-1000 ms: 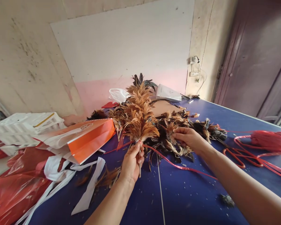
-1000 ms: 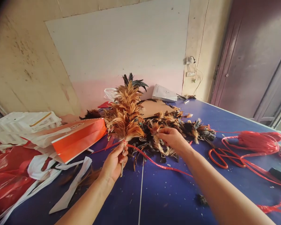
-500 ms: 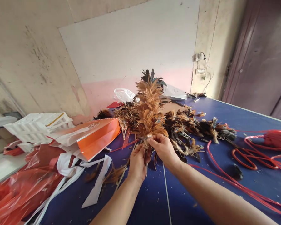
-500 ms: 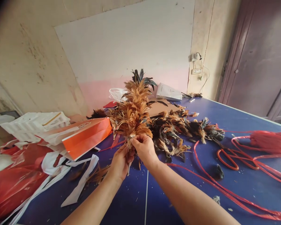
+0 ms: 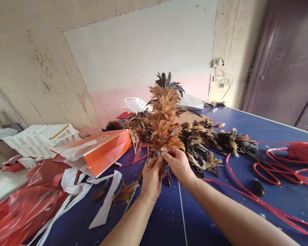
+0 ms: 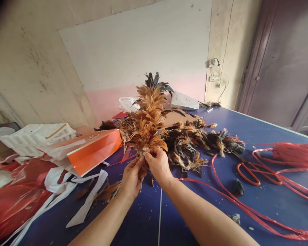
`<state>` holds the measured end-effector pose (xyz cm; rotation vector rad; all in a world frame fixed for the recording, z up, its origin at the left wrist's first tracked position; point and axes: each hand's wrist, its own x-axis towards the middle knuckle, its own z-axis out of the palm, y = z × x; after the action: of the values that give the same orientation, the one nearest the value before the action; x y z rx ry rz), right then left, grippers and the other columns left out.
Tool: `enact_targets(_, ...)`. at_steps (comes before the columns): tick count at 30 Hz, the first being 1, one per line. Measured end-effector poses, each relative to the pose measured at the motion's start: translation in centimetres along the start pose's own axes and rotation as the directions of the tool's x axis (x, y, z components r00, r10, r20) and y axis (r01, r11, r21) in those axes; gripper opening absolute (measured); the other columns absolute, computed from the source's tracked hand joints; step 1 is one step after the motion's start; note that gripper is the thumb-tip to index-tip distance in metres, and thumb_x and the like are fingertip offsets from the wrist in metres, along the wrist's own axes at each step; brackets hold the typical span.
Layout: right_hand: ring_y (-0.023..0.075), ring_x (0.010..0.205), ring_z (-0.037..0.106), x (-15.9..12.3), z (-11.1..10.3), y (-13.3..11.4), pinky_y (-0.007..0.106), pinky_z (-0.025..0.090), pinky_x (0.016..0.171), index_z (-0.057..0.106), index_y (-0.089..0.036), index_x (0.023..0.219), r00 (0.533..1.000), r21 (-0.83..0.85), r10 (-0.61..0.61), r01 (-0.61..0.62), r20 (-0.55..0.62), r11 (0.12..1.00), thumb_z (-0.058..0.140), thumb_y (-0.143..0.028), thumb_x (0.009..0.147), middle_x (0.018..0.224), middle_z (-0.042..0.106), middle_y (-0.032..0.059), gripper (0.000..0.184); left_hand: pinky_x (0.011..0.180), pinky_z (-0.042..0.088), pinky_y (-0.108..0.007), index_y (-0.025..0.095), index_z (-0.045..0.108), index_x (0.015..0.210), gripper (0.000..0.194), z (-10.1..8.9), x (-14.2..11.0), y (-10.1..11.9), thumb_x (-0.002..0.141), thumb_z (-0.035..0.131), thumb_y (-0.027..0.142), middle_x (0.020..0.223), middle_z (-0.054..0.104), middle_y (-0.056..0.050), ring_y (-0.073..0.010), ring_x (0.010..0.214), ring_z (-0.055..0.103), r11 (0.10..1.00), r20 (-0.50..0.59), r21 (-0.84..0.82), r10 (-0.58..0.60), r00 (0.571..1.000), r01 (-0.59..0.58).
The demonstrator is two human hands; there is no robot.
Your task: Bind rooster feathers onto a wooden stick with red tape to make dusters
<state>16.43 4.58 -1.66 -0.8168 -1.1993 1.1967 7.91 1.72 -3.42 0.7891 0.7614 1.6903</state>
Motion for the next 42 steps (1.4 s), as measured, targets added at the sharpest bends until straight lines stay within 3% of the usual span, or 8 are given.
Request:
enact_targets(10, 0.0075, 0.045, 0.047, -0.4, 0.0, -0.5, 0.02, 0.042, 0.045, 0.05, -0.016, 0.07, 0.996, 0.103, 0.073, -0.078, 0.058, 0.992, 0.063, -0.031, 0.066, 0.055, 0.053, -0.0041, 0.02, 0.038, 0.022, -0.015, 0.01, 0.069, 0.076, 0.03, -0.2, 0.2, 0.0, 0.058, 0.078, 0.032, 0.052, 0.049, 0.003, -0.0024, 0.044, 0.034, 1.0, -0.024, 0.023, -0.013, 1.0, 0.014)
enact_targets(15, 0.0063, 0.045, 0.042, -0.1, -0.8, -0.8, 0.018, 0.032, 0.042, 0.057, -0.014, 0.076, 0.986, -0.148, 0.111, -0.093, 0.125, 0.985, 0.061, -0.035, 0.069, 0.057, 0.052, -0.0041, 0.022, 0.039, 0.023, -0.014, 0.012, 0.066, 0.072, 0.027, -0.8, 0.8, 0.3, 0.057, 0.078, 0.031, 0.053, 0.051, 0.004, -0.0031, 0.045, 0.039, 0.999, -0.098, 0.039, 0.023, 0.995, -0.019)
enact_targets(18, 0.0072, 0.046, 0.039, -0.1, -1.5, -0.8, 0.019, 0.028, 0.043, 0.062, -0.013, 0.067, 0.973, -0.448, 0.075, 0.032, 0.219, 0.893, 0.055, -0.034, 0.074, 0.053, 0.049, -0.0025, 0.024, 0.04, 0.024, -0.014, 0.013, 0.065, 0.073, 0.025, -1.2, 1.1, 0.3, 0.061, 0.076, 0.032, 0.055, 0.052, 0.003, -0.0032, 0.046, 0.039, 0.995, -0.119, 0.082, 0.069, 0.99, -0.06)
enact_targets(21, 0.0086, 0.05, 0.042, -0.5, -1.6, -1.2, 0.02, 0.029, 0.048, 0.061, -0.015, 0.06, 0.962, -0.633, -0.082, 0.235, 0.261, 0.738, 0.05, -0.028, 0.078, 0.052, 0.051, -0.0016, 0.026, 0.04, 0.025, -0.015, 0.013, 0.064, 0.072, 0.023, -1.3, 1.1, 0.1, 0.064, 0.073, 0.034, 0.051, 0.049, 0.005, -0.0037, 0.044, 0.037, 0.982, -0.104, 0.164, 0.114, 0.988, -0.096)
enact_targets(25, 0.0094, 0.053, 0.047, -1.6, -1.2, -2.2, 0.021, 0.029, 0.053, 0.061, -0.017, 0.061, 0.917, -0.778, -0.226, 0.4, 0.33, 0.485, 0.046, -0.022, 0.081, 0.058, 0.059, 0.0002, 0.025, 0.039, 0.023, -0.016, 0.015, 0.065, 0.073, 0.02, -1.1, 0.9, -0.2, 0.067, 0.07, 0.034, 0.046, 0.042, 0.008, -0.0032, 0.04, 0.031, 0.963, -0.055, 0.229, 0.159, 0.986, -0.143)
enact_targets(29, 0.0106, 0.056, 0.05, -2.1, -0.9, -2.7, 0.023, 0.027, 0.054, 0.06, -0.017, 0.061, 0.863, -0.815, -0.281, 0.494, 0.42, 0.301, 0.046, -0.02, 0.081, 0.062, 0.063, 0.0023, 0.024, 0.046, 0.032, -0.018, 0.016, 0.07, 0.08, 0.022, -1.2, 0.8, -0.3, 0.066, 0.07, 0.033, 0.057, 0.056, 0.004, -0.0064, 0.047, 0.044, 0.955, -0.018, 0.255, 0.164, 0.986, -0.154)
enact_targets(36, 0.0088, 0.048, 0.044, -1.2, -1.5, -2.6, 0.022, 0.024, 0.05, 0.057, -0.017, 0.058, 0.888, -0.812, -0.258, 0.454, 0.38, 0.367, 0.048, -0.024, 0.081, 0.054, 0.058, 0.0, 0.026, 0.044, 0.03, -0.019, 0.017, 0.072, 0.086, 0.028, -2.0, 1.1, -0.9, 0.069, 0.066, 0.038, 0.056, 0.056, 0.001, -0.0088, 0.047, 0.044, 0.905, 0.01, 0.397, 0.16, 0.987, -0.151)
enact_targets(42, 0.0112, 0.054, 0.051, -1.2, -1.9, -2.7, 0.024, 0.024, 0.052, 0.061, -0.019, 0.063, 0.855, -0.847, -0.334, 0.482, 0.397, 0.227, 0.05, -0.028, 0.081, 0.059, 0.062, 0.001, 0.023, 0.045, 0.028, -0.02, 0.018, 0.071, 0.081, 0.022, -1.9, 0.9, -0.4, 0.071, 0.064, 0.037, 0.052, 0.053, 0.002, -0.0093, 0.045, 0.04, 0.846, 0.047, 0.488, 0.222, 0.974, -0.217)
